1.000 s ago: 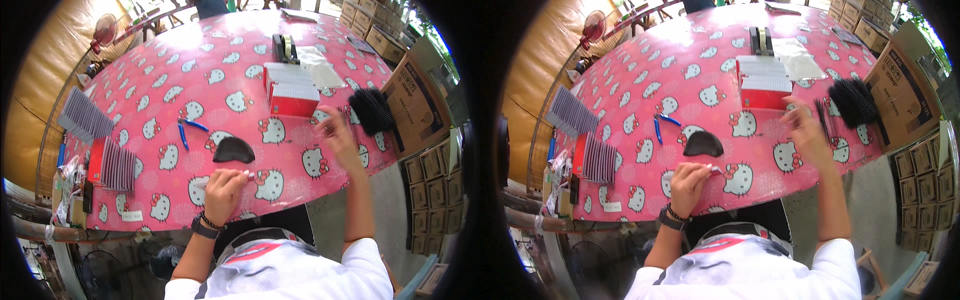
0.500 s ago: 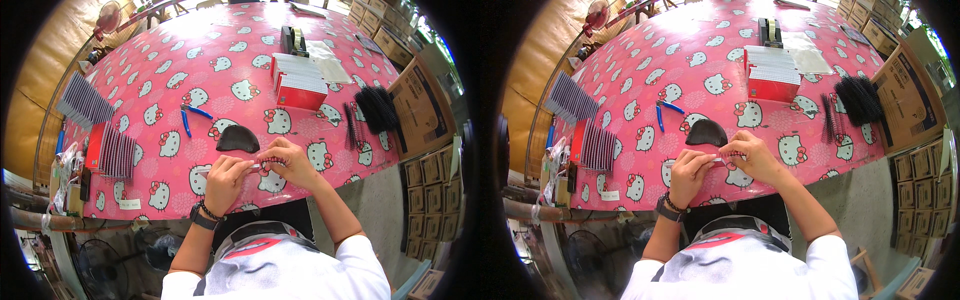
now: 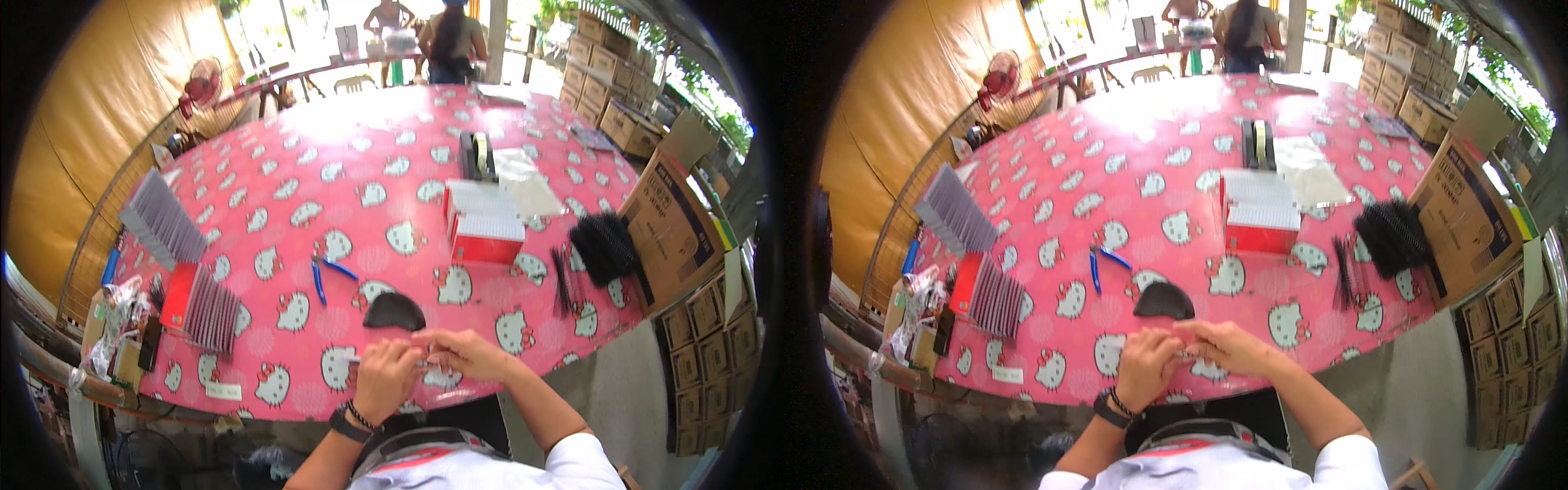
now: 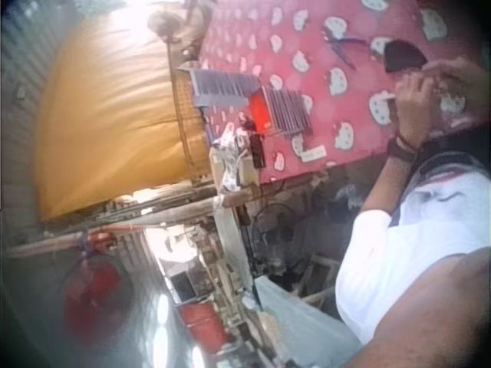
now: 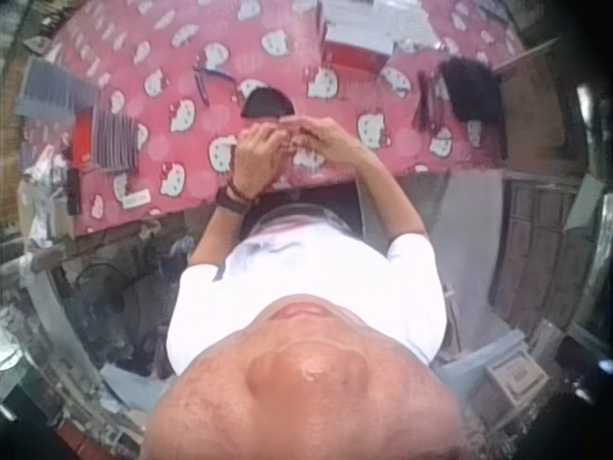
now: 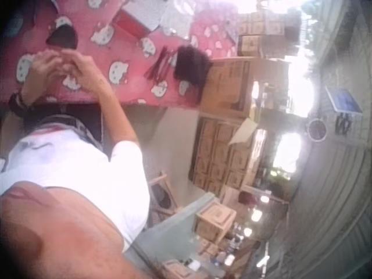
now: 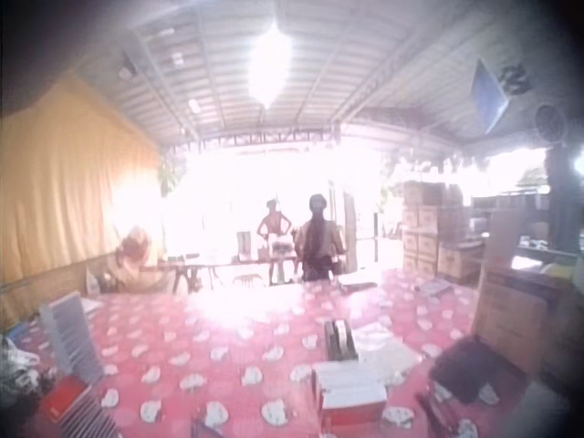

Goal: The person repeatedly picks up a red notebook and a black spiral binding, inserts the binding into the notebook spine, and places the assembled unit on a stack. The process is repeated multiple times at a table covered with a pink Hello Kitty tablecloth.

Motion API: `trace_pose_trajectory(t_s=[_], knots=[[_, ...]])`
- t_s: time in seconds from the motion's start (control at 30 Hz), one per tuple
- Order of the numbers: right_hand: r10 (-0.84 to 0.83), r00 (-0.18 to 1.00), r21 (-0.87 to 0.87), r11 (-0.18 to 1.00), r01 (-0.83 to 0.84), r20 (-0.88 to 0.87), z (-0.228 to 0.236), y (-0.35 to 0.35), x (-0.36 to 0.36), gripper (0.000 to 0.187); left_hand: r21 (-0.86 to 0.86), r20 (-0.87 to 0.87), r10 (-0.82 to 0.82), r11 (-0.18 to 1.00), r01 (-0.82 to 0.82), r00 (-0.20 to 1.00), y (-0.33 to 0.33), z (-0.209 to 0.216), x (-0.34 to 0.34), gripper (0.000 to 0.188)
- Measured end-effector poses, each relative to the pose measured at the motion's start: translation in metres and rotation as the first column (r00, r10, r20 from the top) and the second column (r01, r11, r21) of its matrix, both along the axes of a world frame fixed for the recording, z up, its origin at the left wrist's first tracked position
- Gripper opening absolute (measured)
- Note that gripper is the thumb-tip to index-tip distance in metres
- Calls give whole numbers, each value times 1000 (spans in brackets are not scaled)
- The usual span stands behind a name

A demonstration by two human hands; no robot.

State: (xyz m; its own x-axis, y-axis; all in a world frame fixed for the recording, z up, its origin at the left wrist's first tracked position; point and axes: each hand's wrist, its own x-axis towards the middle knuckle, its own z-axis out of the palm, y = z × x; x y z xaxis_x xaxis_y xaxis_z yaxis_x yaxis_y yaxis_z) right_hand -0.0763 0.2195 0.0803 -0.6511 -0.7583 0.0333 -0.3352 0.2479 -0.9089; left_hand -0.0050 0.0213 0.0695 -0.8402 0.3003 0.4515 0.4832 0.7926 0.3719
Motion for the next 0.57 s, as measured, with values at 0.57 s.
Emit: trace_pose_trajectory(t_s=[0.57], knots=[[196, 867, 368, 930, -16, -457, -37, -74, -75, 56, 81, -11, -87, 993, 88, 996, -8, 4, -1, 24]])
